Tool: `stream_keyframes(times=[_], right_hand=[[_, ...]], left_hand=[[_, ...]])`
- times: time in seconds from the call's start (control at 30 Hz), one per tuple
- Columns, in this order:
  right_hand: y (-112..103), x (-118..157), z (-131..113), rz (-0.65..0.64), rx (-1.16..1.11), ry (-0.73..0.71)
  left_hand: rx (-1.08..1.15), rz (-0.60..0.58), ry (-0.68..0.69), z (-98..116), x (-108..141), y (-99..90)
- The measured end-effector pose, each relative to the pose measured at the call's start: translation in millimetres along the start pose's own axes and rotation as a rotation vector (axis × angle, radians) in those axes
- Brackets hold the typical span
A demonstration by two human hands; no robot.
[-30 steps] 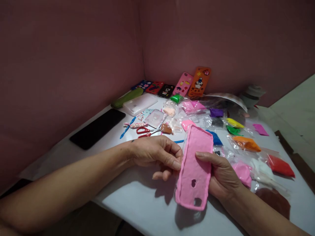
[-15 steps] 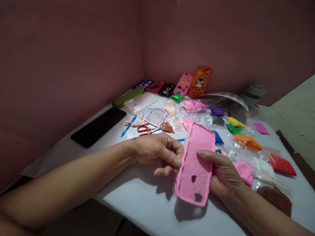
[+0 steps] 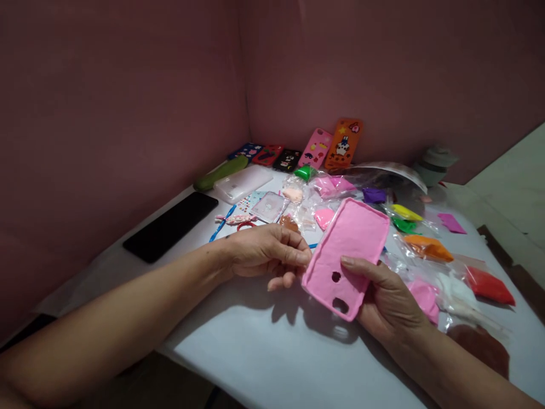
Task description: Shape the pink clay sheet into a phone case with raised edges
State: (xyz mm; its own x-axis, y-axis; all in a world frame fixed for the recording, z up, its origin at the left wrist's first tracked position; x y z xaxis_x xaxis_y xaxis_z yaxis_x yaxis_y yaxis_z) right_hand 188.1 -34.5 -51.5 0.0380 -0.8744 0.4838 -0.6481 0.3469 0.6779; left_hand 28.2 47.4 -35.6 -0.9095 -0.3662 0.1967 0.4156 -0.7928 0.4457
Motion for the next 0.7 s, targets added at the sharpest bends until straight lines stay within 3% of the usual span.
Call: stream_keyframes(times=[0.7], right_hand=[[-2.2,-0.2,-0.1,-0.029,0.017,0.015]], left_hand=[[0.010,-0.099,-0.057,-6.0,-2.9,-1.0]])
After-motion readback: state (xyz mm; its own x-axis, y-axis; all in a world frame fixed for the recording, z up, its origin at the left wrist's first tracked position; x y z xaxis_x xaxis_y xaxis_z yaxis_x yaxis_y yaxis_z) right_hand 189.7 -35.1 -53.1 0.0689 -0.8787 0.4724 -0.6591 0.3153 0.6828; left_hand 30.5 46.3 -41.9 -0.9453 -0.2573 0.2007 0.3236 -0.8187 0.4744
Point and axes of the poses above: each hand's wrist, its own x-axis away from the middle knuckle, its own y-axis out of the palm, z = x × y, the point moved 2 cm from there along -x, towards the middle knuckle, and after that the axes turned 9 degrees about y, right-handed, at the moved point
